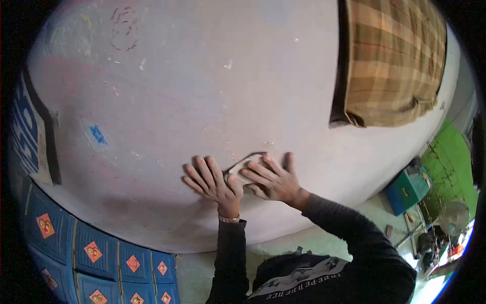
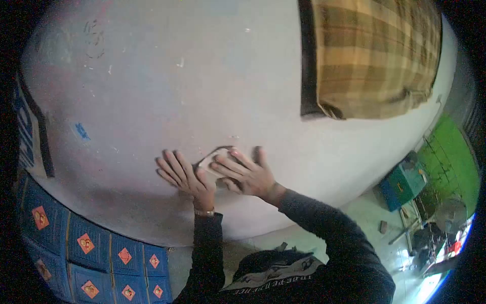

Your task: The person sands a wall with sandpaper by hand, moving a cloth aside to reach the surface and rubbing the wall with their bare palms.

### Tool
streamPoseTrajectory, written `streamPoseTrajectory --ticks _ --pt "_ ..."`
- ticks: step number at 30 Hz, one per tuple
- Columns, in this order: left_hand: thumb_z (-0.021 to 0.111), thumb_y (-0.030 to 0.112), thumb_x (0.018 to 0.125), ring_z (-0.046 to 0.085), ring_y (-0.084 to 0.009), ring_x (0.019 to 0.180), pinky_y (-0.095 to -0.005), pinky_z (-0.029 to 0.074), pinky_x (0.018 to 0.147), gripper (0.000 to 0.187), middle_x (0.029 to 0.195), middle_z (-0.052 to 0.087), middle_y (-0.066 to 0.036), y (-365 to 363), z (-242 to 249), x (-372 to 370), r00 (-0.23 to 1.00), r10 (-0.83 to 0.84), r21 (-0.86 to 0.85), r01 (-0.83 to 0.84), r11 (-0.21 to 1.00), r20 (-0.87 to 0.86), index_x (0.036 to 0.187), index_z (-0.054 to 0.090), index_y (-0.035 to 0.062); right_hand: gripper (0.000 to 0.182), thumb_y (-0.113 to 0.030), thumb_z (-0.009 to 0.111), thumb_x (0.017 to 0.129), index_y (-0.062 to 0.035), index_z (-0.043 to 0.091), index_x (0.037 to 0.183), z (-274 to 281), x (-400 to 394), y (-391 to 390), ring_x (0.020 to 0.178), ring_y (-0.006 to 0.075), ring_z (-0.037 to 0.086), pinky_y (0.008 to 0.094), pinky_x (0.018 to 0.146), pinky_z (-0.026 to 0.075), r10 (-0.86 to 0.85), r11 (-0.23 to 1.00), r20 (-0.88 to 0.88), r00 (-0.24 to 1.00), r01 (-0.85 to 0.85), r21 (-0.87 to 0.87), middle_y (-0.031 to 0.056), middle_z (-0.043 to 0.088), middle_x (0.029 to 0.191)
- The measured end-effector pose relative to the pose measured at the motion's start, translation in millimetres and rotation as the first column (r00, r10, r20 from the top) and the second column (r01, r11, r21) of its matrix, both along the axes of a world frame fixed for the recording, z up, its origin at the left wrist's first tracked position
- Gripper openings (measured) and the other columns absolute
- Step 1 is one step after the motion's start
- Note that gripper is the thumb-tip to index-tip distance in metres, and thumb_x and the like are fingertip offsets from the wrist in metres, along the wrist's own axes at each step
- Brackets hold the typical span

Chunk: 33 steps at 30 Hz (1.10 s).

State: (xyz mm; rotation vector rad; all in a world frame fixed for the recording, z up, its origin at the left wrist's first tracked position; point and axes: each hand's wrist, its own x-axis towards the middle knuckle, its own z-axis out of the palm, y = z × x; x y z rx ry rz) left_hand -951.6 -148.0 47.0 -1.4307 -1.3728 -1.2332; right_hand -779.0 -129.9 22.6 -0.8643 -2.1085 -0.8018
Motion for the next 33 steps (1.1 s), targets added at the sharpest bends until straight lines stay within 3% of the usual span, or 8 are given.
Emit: streamPoseTrajectory --ticks 6,10,12,17,21,23,29,33 --pt "0.023 0.046 0.099 0.021 -0.0478 0.138 -0.0621 0.009 0.111 0.061 0.148 0.033 -0.019 8.6 -10.7 6.7 0.995 0.02 0.067 -0.027 0.997 0.102 0.136 0.043 0.001 0.067 -0.038 0.036 0.093 0.0028 0.024 0.145 43.8 5.3 7.3 0.142 0.0458 0.006 0.0579 0.111 -0.005 -0.236 0.97 -0.73 0.641 0.194 -0.144 0.0267 0.018 0.151" --pt "0.027 0.044 0.099 0.02 -0.0477 0.138 -0.0628 0.008 0.11 0.058 0.147 0.034 -0.021 1.4 -21.5 0.1 0.993 -0.023 0.006 0.022 1.0 0.114 0.132 0.046 -0.0008 0.053 -0.044 0.044 0.091 -0.0132 0.051 0.134 -20.8 -13.8 2.7 0.142 0.0425 0.011 0.068 0.106 -0.007 -0.028 0.992 -0.17 0.985 0.047 0.114 0.0178 0.026 0.152" --pt "0.032 0.044 0.098 0.018 -0.0478 0.138 -0.0639 0.009 0.108 0.057 0.145 0.035 -0.022 -5.8 -25.3 -5.3 0.993 -0.063 -0.085 0.072 0.994 0.104 0.129 0.048 -0.0013 0.045 -0.047 0.047 0.089 -0.0217 0.06 0.125 -40.3 8.8 10.6 0.143 0.0417 0.011 0.0723 0.102 -0.011 0.009 0.974 -0.108 0.994 -0.033 -0.226 0.0129 0.029 0.152" --pt "0.036 0.047 0.096 0.025 -0.0478 0.133 -0.0648 0.012 0.104 0.055 0.14 0.04 -0.018 10.1 -18.4 13.1 0.991 -0.084 -0.077 0.093 0.993 0.108 0.125 0.052 0.0028 0.067 -0.046 0.023 0.1 -0.0025 0.014 0.15 11.2 27.3 36.7 0.145 0.0354 0.002 0.0499 0.113 -0.003 -0.311 0.944 -0.899 0.309 0.206 -0.257 0.021 0.006 0.156" --pt "0.032 0.048 0.097 0.01 -0.0468 0.141 -0.0649 0.001 0.109 0.056 0.149 0.029 -0.02 0.9 -40.3 -22.2 0.999 -0.036 -0.223 0.029 0.974 -0.023 0.127 0.054 0.0063 0.068 -0.05 0.028 0.097 -0.0103 0.017 0.151 -43.9 13.2 24.6 0.144 0.0391 -0.002 0.0574 0.111 -0.004 -0.212 0.971 -0.358 0.909 0.237 0.025 0.0237 0.005 0.156" --pt "0.031 0.047 0.097 0.012 -0.0482 0.14 -0.0662 0.002 0.109 0.055 0.148 0.03 -0.021 -5.2 -41.3 -56.6 0.997 -0.075 -0.194 0.078 0.978 0.021 0.121 0.057 0.0038 0.069 -0.051 0.029 0.096 -0.0081 0.018 0.15 -30.7 15.7 24.6 0.144 0.0411 0.0 0.053 0.113 -0.002 -0.225 0.954 -0.235 0.946 0.263 0.145 0.0243 0.009 0.155" --pt "0.031 0.044 0.098 0.014 -0.0503 0.139 -0.0669 0.004 0.108 0.053 0.147 0.03 -0.022 -21.9 -26.6 -140.0 0.998 0.016 -0.102 -0.01 0.995 0.059 0.117 0.054 0.0 0.072 -0.048 0.038 0.096 0.0017 0.02 0.144 17.2 -50.9 25.8 0.143 0.0391 0.01 0.0521 0.114 -0.005 -0.161 0.97 -0.886 0.435 0.236 -0.06 0.026 0.016 0.152" --pt "0.028 0.042 0.099 0.014 -0.0509 0.139 -0.0668 0.007 0.108 0.057 0.149 0.026 -0.026 -34.8 -16.9 -225.2 0.996 0.092 -0.109 -0.092 0.99 -0.007 0.134 0.039 -0.0002 0.074 -0.055 0.031 0.095 -0.0022 0.027 0.147 0.7 -161.1 -1.9 0.144 0.0384 0.011 0.0561 0.113 -0.003 -0.096 0.98 -0.332 0.938 0.148 0.134 0.0211 0.017 0.155"
